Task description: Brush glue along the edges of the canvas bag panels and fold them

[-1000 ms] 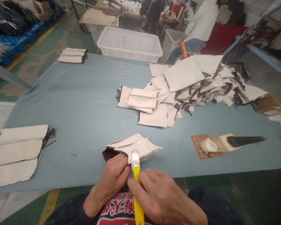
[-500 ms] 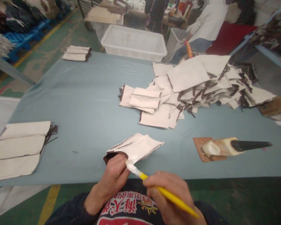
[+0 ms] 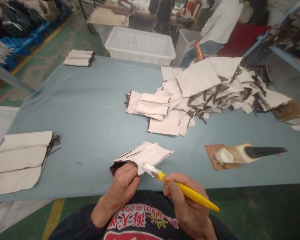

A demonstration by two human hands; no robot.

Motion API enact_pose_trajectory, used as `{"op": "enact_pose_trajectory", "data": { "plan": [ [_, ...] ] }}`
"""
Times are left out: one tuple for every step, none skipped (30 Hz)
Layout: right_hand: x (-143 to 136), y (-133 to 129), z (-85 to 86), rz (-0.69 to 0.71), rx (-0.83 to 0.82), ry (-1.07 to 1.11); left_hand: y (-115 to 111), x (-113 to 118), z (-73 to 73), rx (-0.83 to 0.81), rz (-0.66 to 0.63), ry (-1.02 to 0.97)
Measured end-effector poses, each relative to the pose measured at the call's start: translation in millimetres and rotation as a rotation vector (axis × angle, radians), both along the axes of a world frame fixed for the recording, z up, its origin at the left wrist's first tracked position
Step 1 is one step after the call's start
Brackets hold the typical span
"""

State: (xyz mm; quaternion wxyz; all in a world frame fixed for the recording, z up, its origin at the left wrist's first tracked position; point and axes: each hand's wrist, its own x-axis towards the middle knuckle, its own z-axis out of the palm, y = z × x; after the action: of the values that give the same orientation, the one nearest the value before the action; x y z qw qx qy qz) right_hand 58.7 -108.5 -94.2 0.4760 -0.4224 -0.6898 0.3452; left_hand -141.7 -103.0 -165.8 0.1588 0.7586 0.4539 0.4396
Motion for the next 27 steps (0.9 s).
{"op": "enact_pose_trajectory", "data": {
  "plan": [
    [1.3,0.5,-2.2,0.007,-0.028,0.010,-0.1,0.2,0.0,-0.009,-0.004,-0.005],
    [2.3,0.4,-4.4,0.030,-0.062,0.021,-0.2,0.2,0.1,-0.023,-0.006,-0.020],
    [2.9,-0.4,-6.4,0.060,-0.104,0.041,-0.3,-0.2,0.1,-0.045,-0.012,-0.046],
    [3.3,-1.6,-8.1,0.086,-0.154,0.076,-0.1,-0.9,0.5,-0.078,-0.019,-0.081],
    [3.8,-2.5,-9.3,0.107,-0.215,0.119,0.3,-1.8,1.2,-0.129,-0.023,-0.120],
    [4.7,-2.6,-10.0,0.121,-0.283,0.164,1.2,-2.8,2.6,-0.199,-0.028,-0.161],
    [6.0,-1.1,-10.1,0.127,-0.354,0.209,2.5,-3.9,4.9,-0.288,-0.030,-0.204],
    [7.9,2.4,-9.7,0.128,-0.416,0.248,4.5,-4.8,8.2,-0.390,-0.032,-0.251],
    [10.3,8.2,-8.6,0.129,-0.464,0.280,7.1,-5.6,12.4,-0.499,-0.040,-0.308],
    [13.0,16.4,-7.1,0.131,-0.497,0.304,10.2,-6.3,17.5,-0.609,-0.056,-0.377],
    [15.8,26.7,-5.2,0.139,-0.513,0.325,13.7,-6.9,23.3,-0.709,-0.090,-0.452],
    [18.3,38.4,-3.1,0.161,-0.518,0.335,17.5,-7.5,29.3,-0.796,-0.139,-0.525],
    [20.2,50.9,-1.0,0.195,-0.521,0.335,21.3,-8.1,35.4,-0.867,-0.196,-0.587],
    [21.2,63.6,0.9,0.241,-0.525,0.328,24.8,-8.6,41.1,-0.920,-0.252,-0.629],
    [21.3,75.6,2.4,0.293,-0.534,0.319,27.8,-9.1,46.1,-0.957,-0.298,-0.651],
    [20.3,86.6,3.3,0.343,-0.540,0.311,30.2,-9.6,50.2,-0.984,-0.332,-0.657],
    [18.3,96.1,3.7,0.390,-0.543,0.302,31.7,-10.1,53.2,-1.009,-0.357,-0.656],
    [15.6,103.9,3.7,0.426,-0.543,0.294,32.3,-10.4,55.2,-1.034,-0.373,-0.655],
    [12.4,109.9,3.3,0.450,-0.540,0.284,32.1,-10.6,56.2,-1.056,-0.385,-0.659],
    [9.0,114.1,2.7,0.455,-0.532,0.274,31.1,-10.7,56.3,-1.074,-0.394,-0.667],
    [5.8,116.7,2.1,0.445,-0.522,0.263,29.5,-10.8,55.8,-1.087,-0.402,-0.679],
    [2.9,118.0,1.6,0.424,-0.511,0.250,27.6,-10.9,54.8,-1.094,-0.408,-0.693],
    [0.4,118.2,1.2,0.399,-0.497,0.237,25.5,-10.9,53.5,-1.096,-0.414,-0.709],
    [-1.5,117.8,0.8,0.371,-0.481,0.229,23.5,-11.0,51.9,-1.099,-0.418,-0.724],
    [-3.0,116.8,0.4,0.347,-0.465,0.224,21.7,-11.1,50.2,-1.104,-0.420,-0.739],
    [-4.2,115.6,-0.3,0.333,-0.453,0.226,20.1,-11.2,48.4,-1.112,-0.418,-0.760],
    [-5.2,114.2,-1.2,0.322,-0.442,0.234,18.8,-11.3,46.6,-1.121,-0.412,-0.786]
  ]
}}
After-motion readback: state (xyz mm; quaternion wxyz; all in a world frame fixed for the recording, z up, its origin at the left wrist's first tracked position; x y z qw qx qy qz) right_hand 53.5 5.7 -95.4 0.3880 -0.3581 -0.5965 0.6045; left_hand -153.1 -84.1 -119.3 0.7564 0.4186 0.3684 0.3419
